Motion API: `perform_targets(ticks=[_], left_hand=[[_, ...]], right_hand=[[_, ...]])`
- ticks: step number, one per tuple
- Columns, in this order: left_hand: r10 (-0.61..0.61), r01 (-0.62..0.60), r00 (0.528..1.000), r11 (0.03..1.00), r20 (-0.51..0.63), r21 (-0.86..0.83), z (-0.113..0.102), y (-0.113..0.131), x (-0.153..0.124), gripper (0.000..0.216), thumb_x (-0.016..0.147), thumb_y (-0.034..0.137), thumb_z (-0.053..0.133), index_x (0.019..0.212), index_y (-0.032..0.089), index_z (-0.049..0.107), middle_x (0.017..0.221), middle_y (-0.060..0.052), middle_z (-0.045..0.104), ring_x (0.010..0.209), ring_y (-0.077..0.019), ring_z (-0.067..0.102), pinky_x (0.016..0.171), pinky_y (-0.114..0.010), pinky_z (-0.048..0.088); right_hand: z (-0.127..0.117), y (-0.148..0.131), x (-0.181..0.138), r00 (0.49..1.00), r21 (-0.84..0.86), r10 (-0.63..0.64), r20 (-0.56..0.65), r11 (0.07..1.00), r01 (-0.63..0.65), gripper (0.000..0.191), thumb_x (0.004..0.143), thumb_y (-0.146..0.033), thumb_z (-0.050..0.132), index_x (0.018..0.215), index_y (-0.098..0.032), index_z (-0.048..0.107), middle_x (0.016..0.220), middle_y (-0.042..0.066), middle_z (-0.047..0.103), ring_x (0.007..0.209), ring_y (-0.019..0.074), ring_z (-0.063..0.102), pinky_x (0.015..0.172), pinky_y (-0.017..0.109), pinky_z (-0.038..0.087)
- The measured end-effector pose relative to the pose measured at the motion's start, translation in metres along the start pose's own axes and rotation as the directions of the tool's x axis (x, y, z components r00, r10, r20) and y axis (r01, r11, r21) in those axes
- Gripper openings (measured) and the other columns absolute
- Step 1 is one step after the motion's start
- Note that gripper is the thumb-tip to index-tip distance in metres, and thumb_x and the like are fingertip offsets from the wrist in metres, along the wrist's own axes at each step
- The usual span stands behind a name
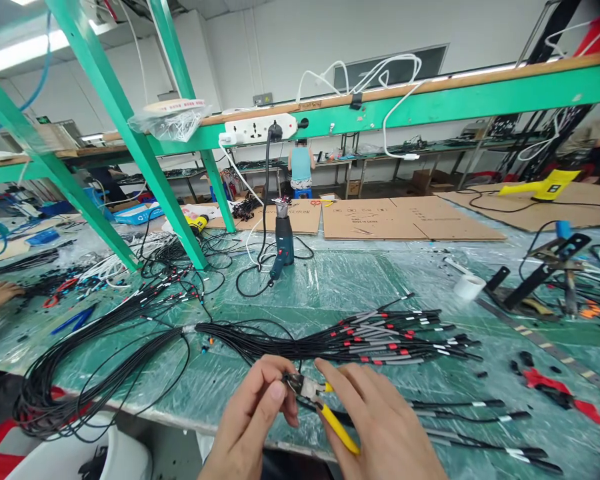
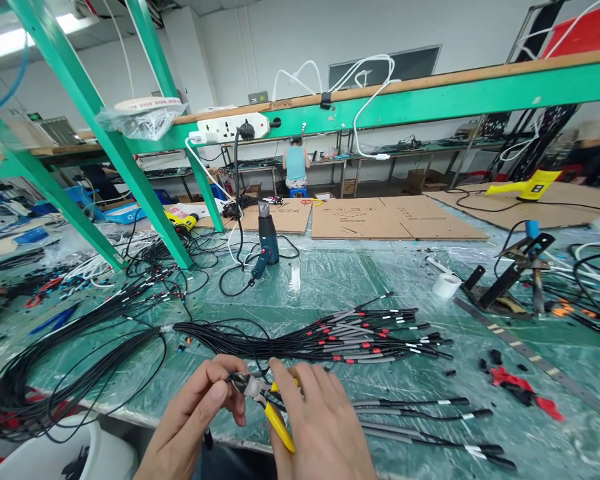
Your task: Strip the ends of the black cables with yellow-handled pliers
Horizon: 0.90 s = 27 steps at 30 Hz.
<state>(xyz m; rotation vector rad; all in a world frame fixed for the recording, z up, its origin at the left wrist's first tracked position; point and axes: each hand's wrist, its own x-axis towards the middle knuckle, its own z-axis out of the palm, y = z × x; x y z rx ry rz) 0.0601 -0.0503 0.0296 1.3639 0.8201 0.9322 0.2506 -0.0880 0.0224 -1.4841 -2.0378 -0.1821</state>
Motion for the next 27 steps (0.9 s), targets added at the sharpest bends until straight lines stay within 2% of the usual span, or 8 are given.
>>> perform_targets(ticks=[5, 13, 20, 24, 27], left_hand=[[-0.018, 0.019, 1.0, 0.997, -0.017, 0.076, -0.0019, 0.0004, -0.0034, 0.02, 0.101, 0.039, 0.042, 0.103, 0.023, 0.054, 0.108, -0.002, 0.058, 0.08, -0.0137, 0.054, 0.085, -0.03, 0.038], [-0.028, 0.031, 0.999, 0.995, -0.034, 0.092, 0.0001, 0.0016, -0.0019, 0.023, 0.099, 0.04, 0.044, 0.1, 0.022, 0.058, 0.107, -0.004, 0.059, 0.08, -0.016, 0.054, 0.085, -0.031, 0.039], [-0.045, 0.045, 0.999, 0.99, -0.002, 0.133, -0.0028, 0.003, -0.0041, 0.023, 0.099, 0.041, 0.043, 0.105, 0.024, 0.057, 0.102, -0.004, 0.058, 0.085, -0.0174, 0.053, 0.086, -0.03, 0.037], [-0.036, 0.035, 0.999, 0.986, 0.001, 0.16, -0.0028, 0.0051, -0.0039, 0.026, 0.1, 0.041, 0.042, 0.092, 0.022, 0.058, 0.102, -0.004, 0.058, 0.091, -0.0186, 0.052, 0.088, -0.03, 0.035], [-0.017, 0.017, 1.0, 0.982, 0.001, 0.188, -0.0029, 0.0067, -0.0018, 0.031, 0.1, 0.04, 0.041, 0.081, 0.021, 0.056, 0.1, -0.005, 0.057, 0.099, -0.0203, 0.05, 0.09, -0.029, 0.033]], right_hand=[[-0.0007, 0.0015, -0.0009, 1.0, -0.062, -0.021, -0.002, 0.998, 0.021, 0.057, 0.077, -0.012, 0.053, 0.133, -0.017, 0.05, 0.097, 0.01, 0.063, 0.081, 0.0269, 0.061, 0.068, 0.044, 0.055], [-0.0038, 0.0052, -0.0019, 0.998, -0.129, -0.056, 0.025, 0.99, 0.059, 0.06, 0.078, -0.012, 0.05, 0.139, -0.015, 0.046, 0.101, 0.012, 0.063, 0.087, 0.0286, 0.06, 0.074, 0.047, 0.054], [-0.0075, 0.008, 0.001, 0.994, -0.152, -0.092, 0.06, 0.983, 0.101, 0.066, 0.076, -0.009, 0.049, 0.142, -0.013, 0.043, 0.104, 0.012, 0.062, 0.09, 0.0298, 0.059, 0.081, 0.051, 0.053], [-0.0072, 0.0085, 0.0029, 0.993, -0.204, -0.106, 0.055, 0.972, 0.115, 0.069, 0.071, -0.005, 0.051, 0.14, -0.013, 0.044, 0.098, 0.011, 0.063, 0.086, 0.0293, 0.06, 0.076, 0.049, 0.055], [-0.0065, 0.01, 0.0044, 0.992, -0.219, -0.115, 0.052, 0.968, 0.124, 0.066, 0.073, -0.008, 0.057, 0.138, -0.012, 0.047, 0.094, 0.01, 0.064, 0.083, 0.0297, 0.061, 0.074, 0.05, 0.057]])
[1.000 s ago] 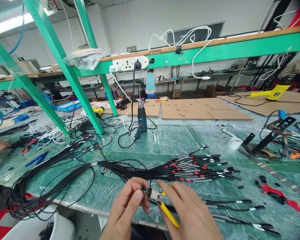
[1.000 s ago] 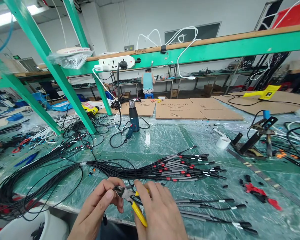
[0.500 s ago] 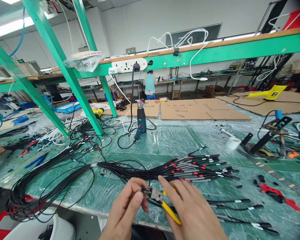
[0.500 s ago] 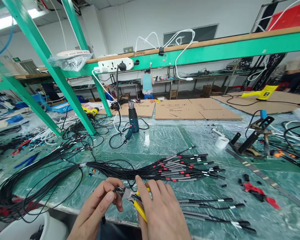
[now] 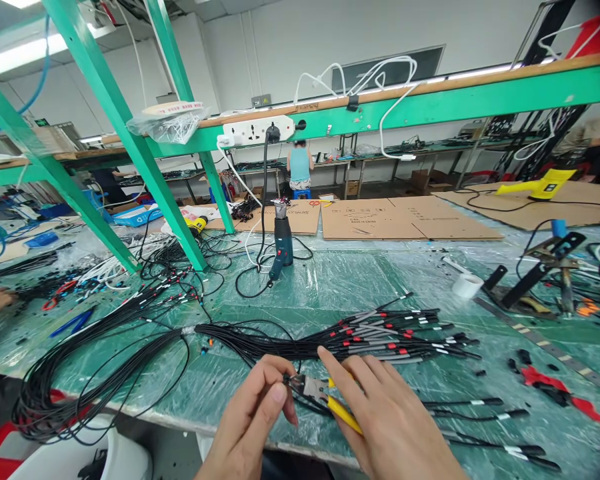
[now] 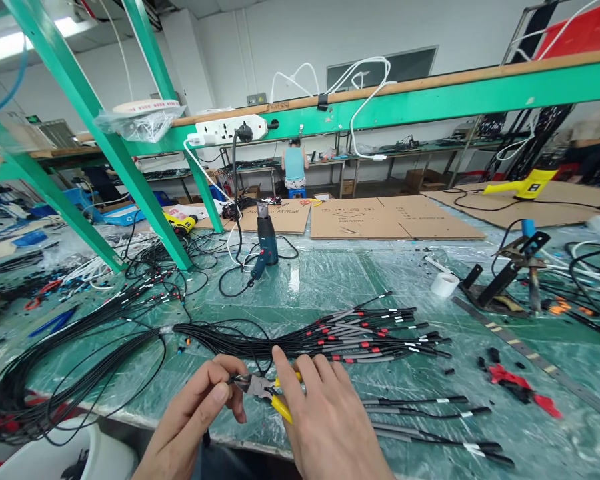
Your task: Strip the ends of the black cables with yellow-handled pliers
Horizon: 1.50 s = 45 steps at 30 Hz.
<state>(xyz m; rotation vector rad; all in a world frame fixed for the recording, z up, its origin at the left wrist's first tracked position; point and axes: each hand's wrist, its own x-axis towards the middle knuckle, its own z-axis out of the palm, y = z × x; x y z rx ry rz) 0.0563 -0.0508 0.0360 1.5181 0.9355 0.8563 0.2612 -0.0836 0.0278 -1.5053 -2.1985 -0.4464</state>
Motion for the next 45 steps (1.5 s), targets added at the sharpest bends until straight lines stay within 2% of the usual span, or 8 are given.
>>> perform_targets(ticks=[10, 18, 23, 28, 31, 33, 40, 45], left_hand=[[0.032, -0.033, 0.999, 0.997, -0.013, -0.071, 0.002, -0.002, 0.004, 0.029, 0.1, 0.038, 0.042, 0.082, 0.02, 0.057, 0.095, -0.004, 0.057, 0.088, -0.018, 0.054, 0.085, -0.028, 0.039], [0.028, -0.025, 0.999, 0.992, 0.026, -0.12, 0.001, 0.0, 0.007, 0.027, 0.1, 0.039, 0.042, 0.088, 0.02, 0.057, 0.092, -0.002, 0.057, 0.08, -0.0152, 0.055, 0.082, -0.028, 0.041], [0.034, -0.024, 0.997, 0.987, 0.064, -0.162, -0.001, 0.0, 0.01, 0.025, 0.1, 0.038, 0.042, 0.088, 0.02, 0.055, 0.097, -0.002, 0.057, 0.079, -0.0147, 0.055, 0.082, -0.028, 0.042], [0.081, -0.056, 0.991, 0.975, 0.108, -0.215, -0.001, 0.002, 0.011, 0.027, 0.099, 0.037, 0.042, 0.083, 0.019, 0.053, 0.099, -0.004, 0.055, 0.083, -0.0164, 0.054, 0.082, -0.03, 0.043], [0.095, -0.066, 0.989, 0.97, 0.116, -0.235, -0.001, 0.001, 0.012, 0.025, 0.099, 0.035, 0.044, 0.082, 0.018, 0.054, 0.097, -0.005, 0.055, 0.08, -0.0166, 0.051, 0.076, -0.03, 0.043], [0.097, -0.066, 0.988, 0.969, 0.122, -0.239, 0.0, 0.001, 0.013, 0.024, 0.098, 0.032, 0.045, 0.082, 0.018, 0.054, 0.098, -0.006, 0.056, 0.083, -0.0177, 0.052, 0.078, -0.031, 0.043], [0.103, -0.077, 0.992, 0.957, 0.079, -0.28, 0.0, 0.002, 0.014, 0.023, 0.098, 0.032, 0.044, 0.082, 0.018, 0.054, 0.102, -0.007, 0.056, 0.084, -0.0183, 0.053, 0.082, -0.033, 0.043], [0.086, -0.061, 0.993, 0.961, 0.079, -0.271, -0.001, 0.002, 0.011, 0.023, 0.099, 0.033, 0.044, 0.082, 0.019, 0.052, 0.102, -0.006, 0.055, 0.083, -0.0177, 0.053, 0.082, -0.032, 0.041]], right_hand=[[0.007, -0.009, -0.006, 0.988, 0.219, 0.082, 0.128, 0.97, -0.108, 0.049, 0.084, -0.017, 0.059, 0.132, -0.015, 0.052, 0.091, 0.008, 0.068, 0.074, 0.0241, 0.068, 0.06, 0.037, 0.06], [0.009, -0.011, -0.006, 0.993, 0.163, 0.113, -0.009, 0.98, -0.11, 0.055, 0.081, -0.022, 0.063, 0.134, -0.014, 0.051, 0.1, 0.013, 0.067, 0.083, 0.0294, 0.067, 0.07, 0.047, 0.06], [0.008, -0.012, -0.007, 0.979, 0.342, 0.162, 0.123, 0.919, -0.195, 0.051, 0.085, -0.02, 0.057, 0.136, -0.019, 0.052, 0.103, 0.01, 0.068, 0.088, 0.0275, 0.067, 0.076, 0.043, 0.058], [-0.004, -0.016, 0.001, 0.871, 0.735, 0.162, 0.465, 0.477, -0.481, 0.02, 0.088, -0.037, 0.058, 0.1, -0.025, 0.069, 0.074, 0.0, 0.067, 0.063, 0.0171, 0.061, 0.06, 0.026, 0.049], [-0.008, -0.015, 0.004, 0.762, 0.761, -0.018, 0.647, 0.072, -0.645, 0.041, 0.09, -0.054, 0.05, 0.079, -0.018, 0.066, 0.06, -0.001, 0.056, 0.051, 0.0123, 0.051, 0.05, 0.022, 0.038], [-0.009, -0.014, 0.004, 0.746, 0.747, -0.05, 0.664, -0.011, -0.665, 0.045, 0.09, -0.058, 0.048, 0.082, -0.017, 0.066, 0.059, -0.001, 0.053, 0.05, 0.0112, 0.048, 0.05, 0.021, 0.037], [-0.001, -0.016, -0.009, 0.919, 0.586, 0.229, 0.321, 0.715, -0.382, 0.041, 0.088, -0.03, 0.057, 0.129, -0.026, 0.058, 0.102, 0.006, 0.068, 0.088, 0.0235, 0.065, 0.079, 0.036, 0.054], [0.006, -0.016, -0.016, 0.962, 0.337, 0.211, 0.17, 0.905, -0.259, 0.05, 0.089, -0.028, 0.056, 0.138, -0.024, 0.049, 0.109, 0.009, 0.066, 0.095, 0.0264, 0.065, 0.082, 0.041, 0.057]])
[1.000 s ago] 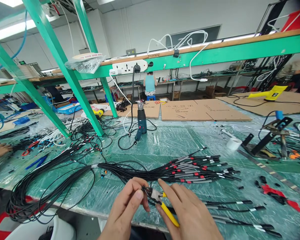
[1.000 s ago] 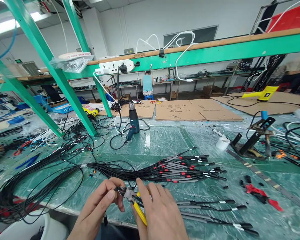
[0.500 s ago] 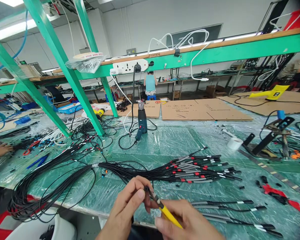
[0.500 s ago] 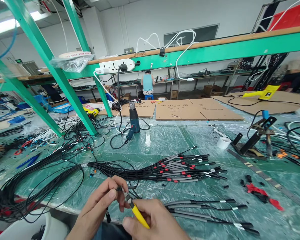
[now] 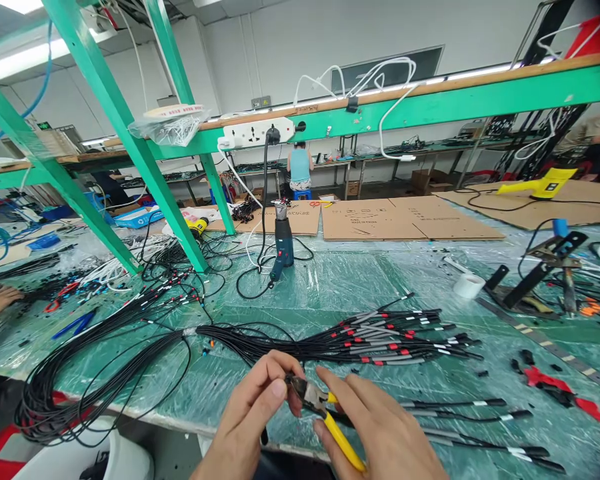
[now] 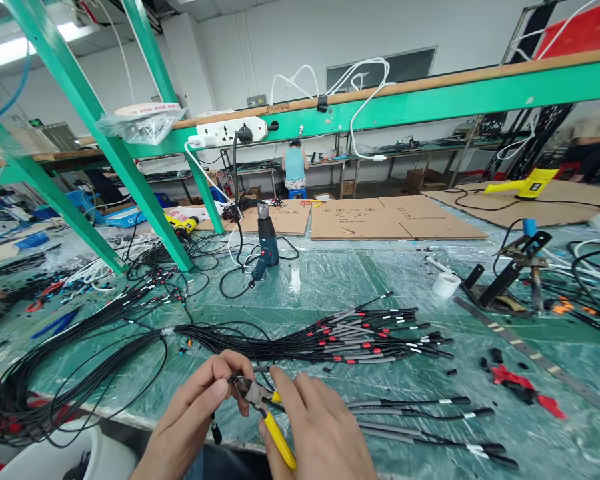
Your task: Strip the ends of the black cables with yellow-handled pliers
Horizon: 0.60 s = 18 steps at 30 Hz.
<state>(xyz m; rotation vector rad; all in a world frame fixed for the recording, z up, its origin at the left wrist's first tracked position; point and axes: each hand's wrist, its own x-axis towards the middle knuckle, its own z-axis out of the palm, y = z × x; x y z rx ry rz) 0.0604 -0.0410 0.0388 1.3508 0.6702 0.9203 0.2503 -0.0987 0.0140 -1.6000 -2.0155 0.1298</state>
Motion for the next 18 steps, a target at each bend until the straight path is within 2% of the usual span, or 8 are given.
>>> perform_targets(ticks=[5, 10, 14, 18], left_hand=[[0.013, -0.012, 1.0, 0.997, -0.007, 0.072, 0.001, 0.0018, -0.0021, 0.023, 0.099, 0.034, 0.043, 0.083, 0.02, 0.051, 0.103, -0.005, 0.054, 0.085, -0.0178, 0.052, 0.082, -0.031, 0.04], [0.033, -0.032, 0.999, 0.961, 0.003, 0.273, 0.002, 0.0055, -0.0044, 0.025, 0.101, 0.034, 0.037, 0.084, 0.021, 0.05, 0.105, -0.004, 0.053, 0.09, -0.0174, 0.048, 0.083, -0.028, 0.038], [0.073, -0.078, 0.997, 0.898, 0.028, 0.434, 0.0024, 0.006, -0.0058, 0.022, 0.102, 0.032, 0.035, 0.089, 0.022, 0.049, 0.111, -0.005, 0.053, 0.098, -0.0178, 0.048, 0.088, -0.027, 0.036], [0.086, -0.1, 0.995, 0.855, 0.051, 0.508, 0.0029, 0.0056, -0.0067, 0.02, 0.102, 0.03, 0.034, 0.091, 0.022, 0.049, 0.114, -0.005, 0.054, 0.102, -0.0175, 0.05, 0.091, -0.026, 0.035]], right_hand=[[-0.0014, -0.0001, -0.0007, 0.995, -0.155, -0.076, -0.068, 0.986, 0.065, 0.056, 0.085, -0.026, 0.06, 0.139, -0.021, 0.047, 0.108, 0.01, 0.066, 0.089, 0.0269, 0.065, 0.076, 0.04, 0.059], [-0.0043, 0.0016, -0.0008, 0.983, -0.284, -0.143, -0.117, 0.953, 0.105, 0.062, 0.082, -0.026, 0.06, 0.141, -0.017, 0.044, 0.105, 0.011, 0.067, 0.086, 0.0286, 0.065, 0.072, 0.042, 0.059], [-0.0048, 0.004, -0.0031, 0.985, -0.324, -0.149, -0.09, 0.939, 0.113, 0.064, 0.084, -0.025, 0.057, 0.145, -0.015, 0.039, 0.106, 0.011, 0.067, 0.088, 0.0278, 0.065, 0.072, 0.041, 0.059], [-0.0031, 0.0061, -0.0063, 0.984, -0.337, -0.153, -0.09, 0.935, 0.115, 0.066, 0.084, -0.022, 0.054, 0.147, -0.014, 0.035, 0.107, 0.011, 0.066, 0.088, 0.0269, 0.064, 0.073, 0.04, 0.059]])
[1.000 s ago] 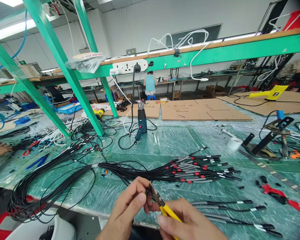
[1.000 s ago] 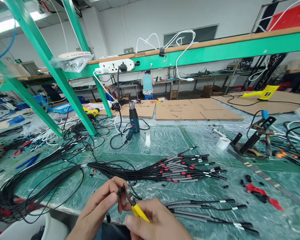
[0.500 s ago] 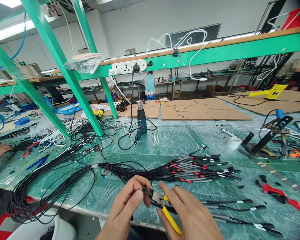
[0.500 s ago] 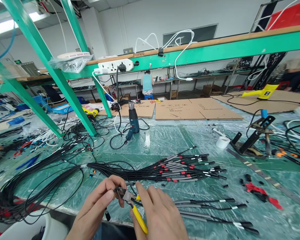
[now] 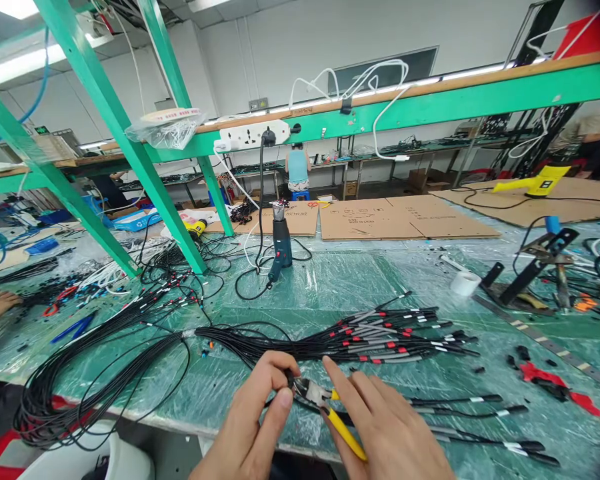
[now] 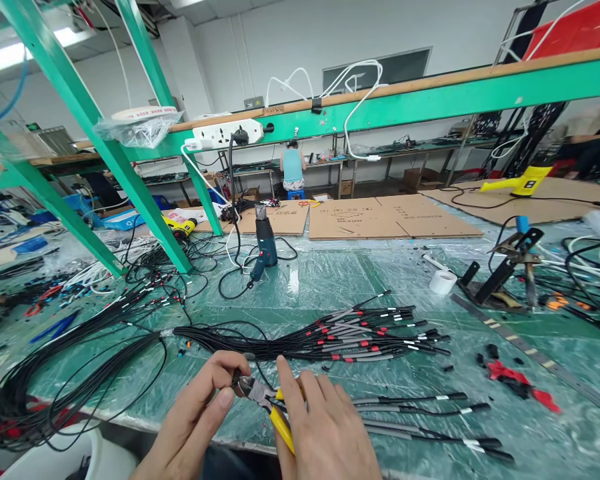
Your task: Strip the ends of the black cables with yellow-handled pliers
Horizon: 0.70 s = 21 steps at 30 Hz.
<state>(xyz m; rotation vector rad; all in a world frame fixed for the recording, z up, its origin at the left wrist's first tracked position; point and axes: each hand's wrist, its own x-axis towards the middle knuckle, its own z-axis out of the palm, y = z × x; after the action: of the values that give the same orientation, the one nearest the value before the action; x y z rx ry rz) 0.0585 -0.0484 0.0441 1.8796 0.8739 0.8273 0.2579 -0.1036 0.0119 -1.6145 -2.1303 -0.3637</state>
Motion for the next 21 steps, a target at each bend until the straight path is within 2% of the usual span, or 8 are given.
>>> perform_targets(ticks=[4, 9, 12, 16, 21], left_hand=[[-0.005, 0.005, 1.0, 0.999, 0.0, 0.032, 0.0006, -0.0005, -0.0003, 0.02, 0.102, 0.03, 0.034, 0.091, 0.022, 0.049, 0.115, -0.005, 0.054, 0.103, -0.017, 0.051, 0.091, -0.025, 0.035], [-0.01, 0.01, 1.0, 1.0, 0.002, 0.025, 0.0015, -0.0015, -0.0001, 0.021, 0.102, 0.031, 0.033, 0.092, 0.022, 0.049, 0.113, -0.006, 0.054, 0.101, -0.0177, 0.052, 0.09, -0.026, 0.036], [0.001, -0.001, 1.0, 1.0, -0.001, 0.029, 0.0015, -0.0023, -0.0002, 0.021, 0.102, 0.031, 0.034, 0.092, 0.022, 0.049, 0.114, -0.006, 0.054, 0.102, -0.018, 0.052, 0.091, -0.027, 0.036], [-0.012, 0.012, 1.0, 1.0, 0.006, 0.024, 0.0008, -0.0025, 0.0007, 0.021, 0.102, 0.031, 0.034, 0.092, 0.022, 0.049, 0.114, -0.006, 0.054, 0.101, -0.0176, 0.051, 0.09, -0.027, 0.036], [-0.03, 0.03, 0.999, 0.999, 0.011, 0.016, 0.0006, -0.0014, 0.0012, 0.022, 0.102, 0.033, 0.033, 0.091, 0.022, 0.049, 0.112, -0.006, 0.053, 0.099, -0.0181, 0.051, 0.089, -0.028, 0.036]], right_hand=[[0.0007, 0.0005, 0.0008, 0.999, -0.041, -0.014, -0.047, 0.999, 0.012, 0.064, 0.082, -0.018, 0.05, 0.145, -0.012, 0.037, 0.103, 0.011, 0.066, 0.085, 0.0266, 0.064, 0.071, 0.039, 0.058], [-0.0037, 0.0003, 0.0066, 0.992, -0.111, -0.025, -0.12, 0.994, 0.012, 0.054, 0.082, -0.016, 0.043, 0.136, -0.01, 0.047, 0.088, 0.01, 0.065, 0.075, 0.0266, 0.063, 0.06, 0.038, 0.055], [-0.0057, 0.0004, 0.0087, 0.988, -0.114, -0.04, -0.148, 0.993, 0.023, 0.05, 0.085, -0.016, 0.04, 0.134, -0.009, 0.048, 0.087, 0.011, 0.065, 0.074, 0.0264, 0.063, 0.059, 0.038, 0.054], [-0.0027, 0.0018, 0.0063, 0.993, -0.075, -0.041, -0.113, 0.997, 0.032, 0.051, 0.088, -0.017, 0.042, 0.139, -0.01, 0.043, 0.093, 0.01, 0.065, 0.077, 0.0256, 0.063, 0.064, 0.038, 0.056], [0.0029, 0.002, -0.0003, 0.998, -0.005, -0.026, -0.058, 1.0, 0.026, 0.058, 0.086, -0.016, 0.047, 0.143, -0.012, 0.038, 0.094, 0.009, 0.065, 0.077, 0.0235, 0.062, 0.067, 0.036, 0.056]])
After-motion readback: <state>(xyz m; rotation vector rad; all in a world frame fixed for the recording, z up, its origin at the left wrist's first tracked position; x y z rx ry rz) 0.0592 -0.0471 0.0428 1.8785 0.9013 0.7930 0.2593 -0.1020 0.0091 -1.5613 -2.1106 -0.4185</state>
